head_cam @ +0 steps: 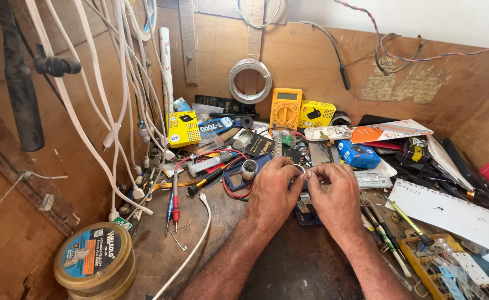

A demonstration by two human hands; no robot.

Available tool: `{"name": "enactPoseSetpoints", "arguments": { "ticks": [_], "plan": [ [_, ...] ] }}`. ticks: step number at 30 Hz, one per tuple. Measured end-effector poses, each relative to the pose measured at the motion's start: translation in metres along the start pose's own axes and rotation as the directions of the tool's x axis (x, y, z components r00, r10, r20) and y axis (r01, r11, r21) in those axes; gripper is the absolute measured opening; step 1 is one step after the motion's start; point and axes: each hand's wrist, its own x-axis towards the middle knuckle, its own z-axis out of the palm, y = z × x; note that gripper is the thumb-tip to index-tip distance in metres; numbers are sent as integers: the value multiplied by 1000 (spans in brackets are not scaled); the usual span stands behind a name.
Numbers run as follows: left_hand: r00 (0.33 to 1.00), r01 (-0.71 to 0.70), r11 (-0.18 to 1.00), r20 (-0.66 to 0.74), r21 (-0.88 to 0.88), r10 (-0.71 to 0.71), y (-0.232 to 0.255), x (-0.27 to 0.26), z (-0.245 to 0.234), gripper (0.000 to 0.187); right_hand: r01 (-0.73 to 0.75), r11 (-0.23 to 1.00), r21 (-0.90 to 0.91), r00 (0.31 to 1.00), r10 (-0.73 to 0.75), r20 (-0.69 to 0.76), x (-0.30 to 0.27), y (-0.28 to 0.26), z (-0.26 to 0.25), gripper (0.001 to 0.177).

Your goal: The person disassembles a blue feature phone, removes the battery, and applies adhesive tape to the internal components. They then reassemble the phone and press the power button to test it.

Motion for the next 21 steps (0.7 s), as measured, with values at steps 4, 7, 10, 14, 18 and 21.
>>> {"name": "enactPoseSetpoints", "arguments": {
  "ticks": [4, 7, 10, 14, 18, 21],
  "plan": [
    [1000, -26, 1000, 1, 1, 26, 2, 1, -2, 12, -112, 991, 71, 994, 112, 2, -1, 7, 7, 14],
    [999, -51, 999, -9, 3, 51, 3, 2, -4, 13, -200, 966, 161, 980, 201, 10, -1, 8, 9, 17],
    [998, -58, 998, 12, 23, 58, 5, 2, -6, 12, -288, 938, 195, 958, 284, 50, -1, 8, 10, 18],
    [998, -70, 997, 6, 26, 70, 6, 2, -7, 13, -356, 892, 279, 935, 343, 96, -1, 9, 11, 19],
    [996, -90, 995, 10, 35, 90, 5, 3, -7, 13, -396, 853, 339, 918, 377, 125, -2, 13, 13, 19],
    [995, -104, 994, 16, 40, 104, 6, 3, -8, 13, -450, 776, 442, 890, 430, 151, -3, 12, 14, 20]
  ]
}}
